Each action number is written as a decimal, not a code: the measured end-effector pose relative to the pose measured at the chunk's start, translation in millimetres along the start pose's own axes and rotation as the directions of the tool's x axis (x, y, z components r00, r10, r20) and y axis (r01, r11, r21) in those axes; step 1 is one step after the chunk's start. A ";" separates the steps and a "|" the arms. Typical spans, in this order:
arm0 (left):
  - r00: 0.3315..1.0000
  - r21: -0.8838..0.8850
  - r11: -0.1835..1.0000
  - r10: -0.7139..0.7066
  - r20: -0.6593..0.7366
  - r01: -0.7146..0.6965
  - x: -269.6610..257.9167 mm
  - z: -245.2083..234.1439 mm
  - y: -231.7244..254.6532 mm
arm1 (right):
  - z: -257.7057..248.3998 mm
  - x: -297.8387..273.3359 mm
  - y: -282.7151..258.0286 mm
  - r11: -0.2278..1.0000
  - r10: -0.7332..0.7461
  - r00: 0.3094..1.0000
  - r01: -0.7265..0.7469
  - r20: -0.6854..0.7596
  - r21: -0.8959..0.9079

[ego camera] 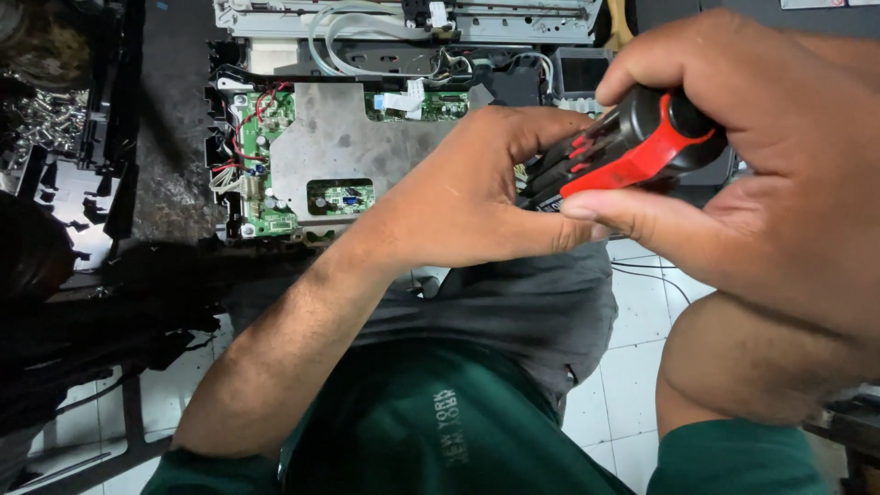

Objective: The person works on a disassembled electronic device, likely a printer, using a multi-bit screwdriver to remove screws from a circuit board. They manipulate the board and other internal components on a cluttered workbench.

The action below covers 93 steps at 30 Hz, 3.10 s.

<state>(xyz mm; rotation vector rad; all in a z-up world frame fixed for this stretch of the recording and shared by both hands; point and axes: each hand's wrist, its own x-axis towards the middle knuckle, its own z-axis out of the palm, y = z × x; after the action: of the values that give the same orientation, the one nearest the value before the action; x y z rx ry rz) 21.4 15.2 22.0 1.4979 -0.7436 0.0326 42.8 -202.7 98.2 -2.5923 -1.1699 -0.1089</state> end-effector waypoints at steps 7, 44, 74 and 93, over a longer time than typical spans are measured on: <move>1.000 0.030 0.999 0.018 0.022 -0.019 2.3 -4.4 1.1 | -7.7 8.7 -9.7 1.000 -0.017 0.999 0.017 -0.027 -0.025; 0.895 0.940 0.335 -0.434 0.097 0.061 84.3 -32.2 -101.1 | 95.3 -39.5 90.1 -0.021 0.522 0.665 0.637 -0.535 0.771; 0.821 0.901 0.415 -0.553 0.140 0.125 80.8 -40.8 -105.5 | 91.0 -40.5 74.6 0.041 0.526 0.680 0.580 -0.511 0.813; 0.816 -0.437 0.789 -0.548 -0.181 0.433 0.9 -73.7 26.5 | 91.8 -61.1 94.4 -0.306 0.330 0.794 0.601 -0.510 0.739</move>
<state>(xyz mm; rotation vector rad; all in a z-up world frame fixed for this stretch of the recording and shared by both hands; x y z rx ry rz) 41.2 84.3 53.3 1.2341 -0.0750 -0.2686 67.6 -278.7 -23.0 -0.5758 -0.6496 0.0458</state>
